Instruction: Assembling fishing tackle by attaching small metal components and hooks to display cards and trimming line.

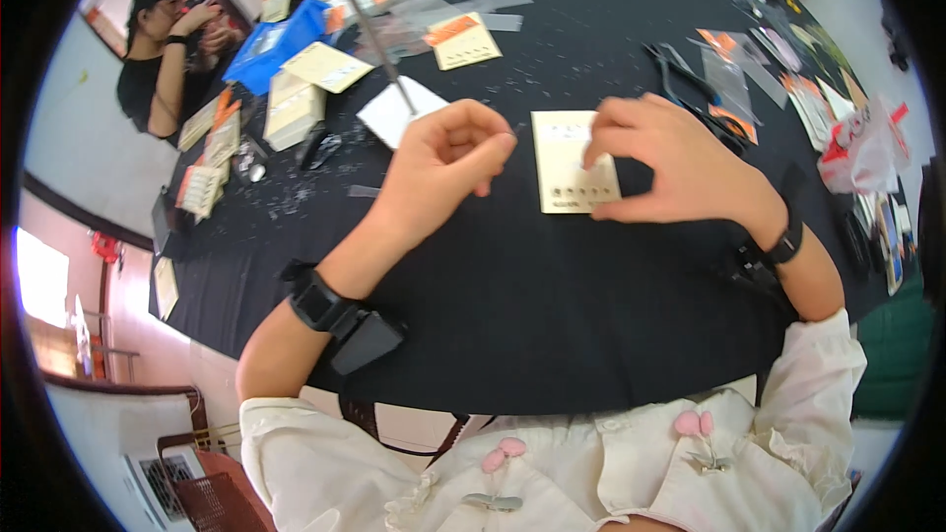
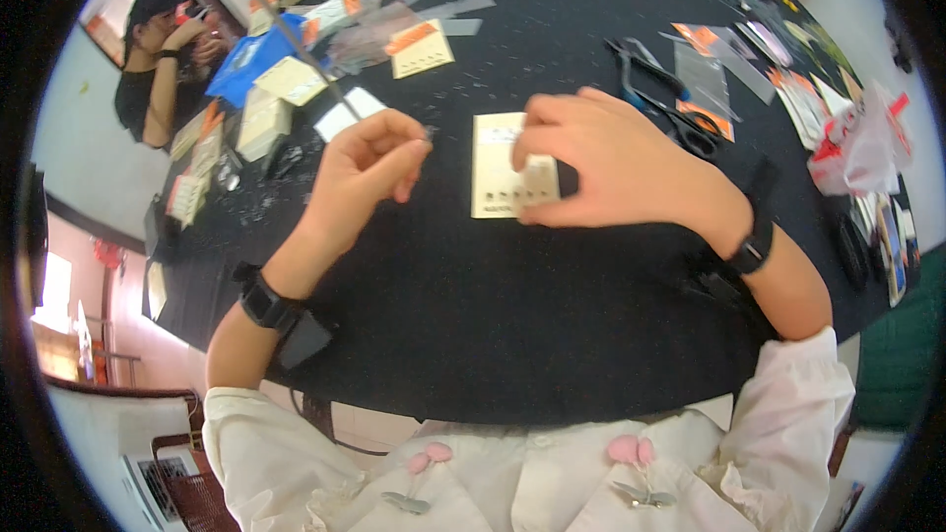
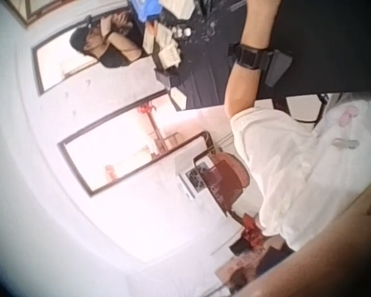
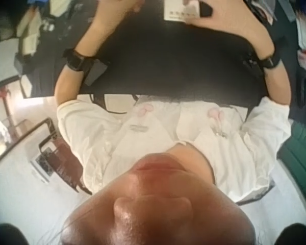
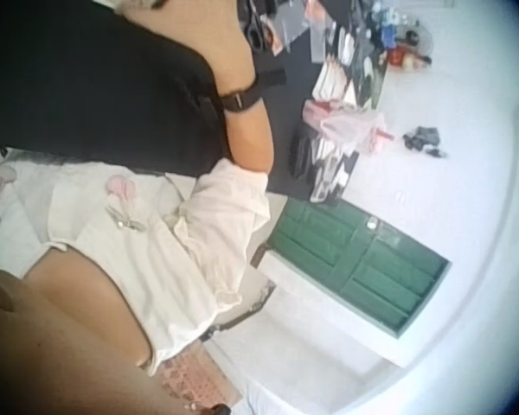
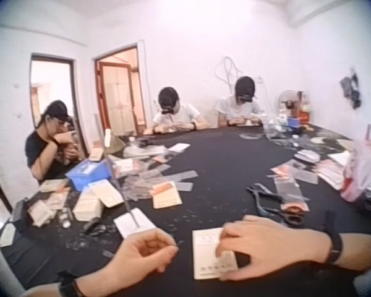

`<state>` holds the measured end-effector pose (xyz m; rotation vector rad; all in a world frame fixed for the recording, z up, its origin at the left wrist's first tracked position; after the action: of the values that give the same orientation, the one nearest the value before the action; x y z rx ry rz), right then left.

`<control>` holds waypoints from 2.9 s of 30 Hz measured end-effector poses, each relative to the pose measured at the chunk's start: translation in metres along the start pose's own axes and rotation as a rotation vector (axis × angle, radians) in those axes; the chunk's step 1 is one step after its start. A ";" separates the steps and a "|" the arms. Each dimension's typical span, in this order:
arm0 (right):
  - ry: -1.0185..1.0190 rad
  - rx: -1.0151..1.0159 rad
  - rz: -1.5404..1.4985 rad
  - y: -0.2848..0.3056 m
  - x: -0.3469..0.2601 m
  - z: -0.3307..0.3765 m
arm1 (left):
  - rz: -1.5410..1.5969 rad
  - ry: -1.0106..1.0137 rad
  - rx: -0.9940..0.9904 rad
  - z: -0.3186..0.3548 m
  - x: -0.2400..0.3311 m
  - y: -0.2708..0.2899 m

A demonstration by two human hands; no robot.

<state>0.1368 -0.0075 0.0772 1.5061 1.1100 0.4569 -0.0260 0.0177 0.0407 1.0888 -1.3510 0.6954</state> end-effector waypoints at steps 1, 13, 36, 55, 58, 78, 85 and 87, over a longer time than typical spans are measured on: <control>-0.019 -0.064 -0.002 -0.003 -0.001 0.002 | -0.029 -0.015 0.014 0.001 0.002 0.002; 0.051 -0.002 0.005 -0.005 -0.007 0.007 | -0.180 -0.199 -0.121 0.005 0.017 -0.011; 0.070 0.273 -0.087 -0.001 0.007 0.017 | 0.203 0.155 -0.160 -0.004 -0.034 -0.008; -0.121 0.315 -0.349 -0.009 0.036 0.020 | 0.028 0.128 -0.175 -0.003 -0.026 -0.014; -0.044 0.360 -0.337 -0.005 0.033 0.018 | -0.014 0.087 -0.174 -0.003 -0.022 -0.015; -0.097 0.435 -0.880 -0.018 0.041 0.022 | -0.028 -0.084 -0.027 -0.002 -0.014 -0.008; -0.037 0.532 -0.860 -0.008 0.042 0.022 | 0.030 -0.102 0.061 -0.005 -0.015 0.001; -0.036 0.516 -0.891 -0.010 0.041 0.022 | 0.122 -0.046 0.066 -0.006 -0.021 0.003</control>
<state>0.1703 0.0135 0.0494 1.2516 1.8054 -0.5030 -0.0292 0.0283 0.0213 1.0870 -1.4522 0.8134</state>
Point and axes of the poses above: each hand's wrist, its own z-axis away from the middle knuckle, its own y-axis out of the back of the hand, x = y × z, the point moved 8 cm from there along -z, towards the middle knuckle, and after that the axes turned 8 degrees about -z, right-handed, at the moved point
